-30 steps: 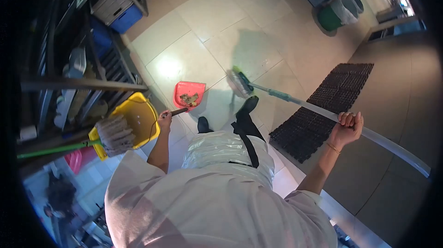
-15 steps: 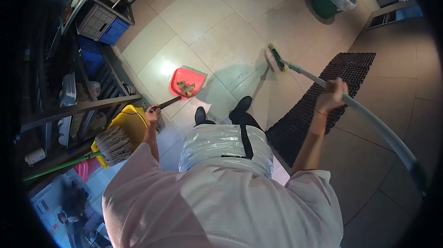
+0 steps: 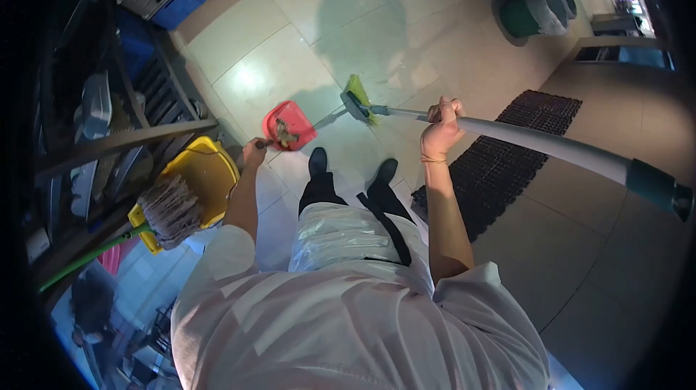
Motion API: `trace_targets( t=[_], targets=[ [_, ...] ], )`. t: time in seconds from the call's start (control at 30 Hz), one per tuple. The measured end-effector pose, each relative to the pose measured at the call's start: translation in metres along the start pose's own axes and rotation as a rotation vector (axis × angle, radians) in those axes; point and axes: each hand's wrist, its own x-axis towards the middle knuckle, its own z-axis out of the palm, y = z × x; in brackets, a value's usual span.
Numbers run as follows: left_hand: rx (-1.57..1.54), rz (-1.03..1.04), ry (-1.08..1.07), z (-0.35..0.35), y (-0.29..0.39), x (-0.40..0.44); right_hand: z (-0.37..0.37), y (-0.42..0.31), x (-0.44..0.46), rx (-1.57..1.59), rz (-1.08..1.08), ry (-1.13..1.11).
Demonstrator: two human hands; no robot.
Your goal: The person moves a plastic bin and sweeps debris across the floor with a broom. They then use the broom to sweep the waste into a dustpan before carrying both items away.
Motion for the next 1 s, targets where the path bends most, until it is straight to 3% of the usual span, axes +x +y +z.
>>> trace_targets(
  t=[0.17, 0.27, 0.4, 0.53, 0.6, 0.8, 1.0],
  targets=[
    [0.007, 0.051, 0.017, 0.01, -0.015, 0.014, 0.066, 0.001, -0.042, -0.015, 0.098, -0.088],
    [0.011, 0.059, 0.049, 0.018, -0.014, 0.022, 0.07, -0.005, -0.037, 0.08, 0.144, -0.081],
    [-0.016, 0.056, 0.031, 0.025, -0.031, 0.03, 0.021, -0.046, 0.009, 0.035, 0.081, 0.044],
    [0.087, -0.059, -0.013, -0.002, -0.001, 0.01, -0.027, -0.107, 0.015, 0.089, 0.024, 0.052],
    [-0.008, 0.015, 0.024, -0.004, -0.012, 0.009, -0.038, -0.117, 0.005, 0.092, -0.066, -0.062],
    [-0.118, -0.024, 0.015, -0.023, -0.045, -0.007, -0.011, -0.07, -0.02, 0.015, -0.083, 0.013],
    [-0.026, -0.025, 0.055, -0.003, -0.044, -0.011, 0.06, 0.0, -0.075, 0.079, 0.148, -0.017]
  ],
)
